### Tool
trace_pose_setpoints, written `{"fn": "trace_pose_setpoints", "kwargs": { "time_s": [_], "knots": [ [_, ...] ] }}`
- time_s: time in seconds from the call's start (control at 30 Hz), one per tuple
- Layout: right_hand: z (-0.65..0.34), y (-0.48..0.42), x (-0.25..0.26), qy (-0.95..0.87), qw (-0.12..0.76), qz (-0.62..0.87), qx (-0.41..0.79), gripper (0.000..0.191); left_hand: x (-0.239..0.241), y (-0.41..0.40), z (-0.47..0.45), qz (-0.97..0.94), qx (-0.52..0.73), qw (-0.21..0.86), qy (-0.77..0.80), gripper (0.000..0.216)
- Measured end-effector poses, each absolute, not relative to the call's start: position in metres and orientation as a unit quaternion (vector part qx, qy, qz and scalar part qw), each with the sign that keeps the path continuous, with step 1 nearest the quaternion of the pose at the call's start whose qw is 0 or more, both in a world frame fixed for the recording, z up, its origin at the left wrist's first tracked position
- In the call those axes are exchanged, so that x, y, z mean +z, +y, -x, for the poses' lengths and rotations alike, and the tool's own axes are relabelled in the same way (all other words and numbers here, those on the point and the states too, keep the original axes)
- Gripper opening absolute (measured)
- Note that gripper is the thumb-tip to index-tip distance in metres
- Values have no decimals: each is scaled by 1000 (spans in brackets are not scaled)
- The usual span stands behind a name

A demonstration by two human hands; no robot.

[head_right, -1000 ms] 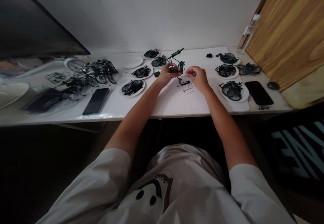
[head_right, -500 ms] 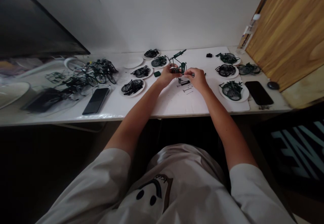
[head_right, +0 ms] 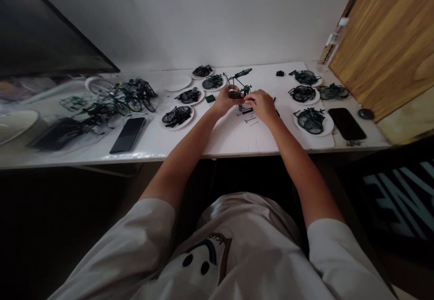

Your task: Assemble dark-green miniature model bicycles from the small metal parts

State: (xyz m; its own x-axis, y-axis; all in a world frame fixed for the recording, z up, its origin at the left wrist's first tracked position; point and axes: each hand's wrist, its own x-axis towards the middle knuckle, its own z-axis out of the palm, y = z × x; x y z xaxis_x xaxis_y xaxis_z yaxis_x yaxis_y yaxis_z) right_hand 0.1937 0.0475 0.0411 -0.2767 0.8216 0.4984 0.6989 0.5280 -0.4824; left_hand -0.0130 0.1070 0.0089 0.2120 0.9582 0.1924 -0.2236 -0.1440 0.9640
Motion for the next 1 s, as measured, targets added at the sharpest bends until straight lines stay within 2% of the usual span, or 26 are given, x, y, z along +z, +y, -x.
{"fn": "trace_pose_setpoints", "kwargs": {
  "time_s": [0.5,1.0],
  "knots": [
    [-195,48,43,-784,365,498,64,25,6,107,15,-543,530,563,327,64],
    [-195,51,35,-827,334,450,-39,34,5,109,14,-535,538,569,317,70]
  ]
}}
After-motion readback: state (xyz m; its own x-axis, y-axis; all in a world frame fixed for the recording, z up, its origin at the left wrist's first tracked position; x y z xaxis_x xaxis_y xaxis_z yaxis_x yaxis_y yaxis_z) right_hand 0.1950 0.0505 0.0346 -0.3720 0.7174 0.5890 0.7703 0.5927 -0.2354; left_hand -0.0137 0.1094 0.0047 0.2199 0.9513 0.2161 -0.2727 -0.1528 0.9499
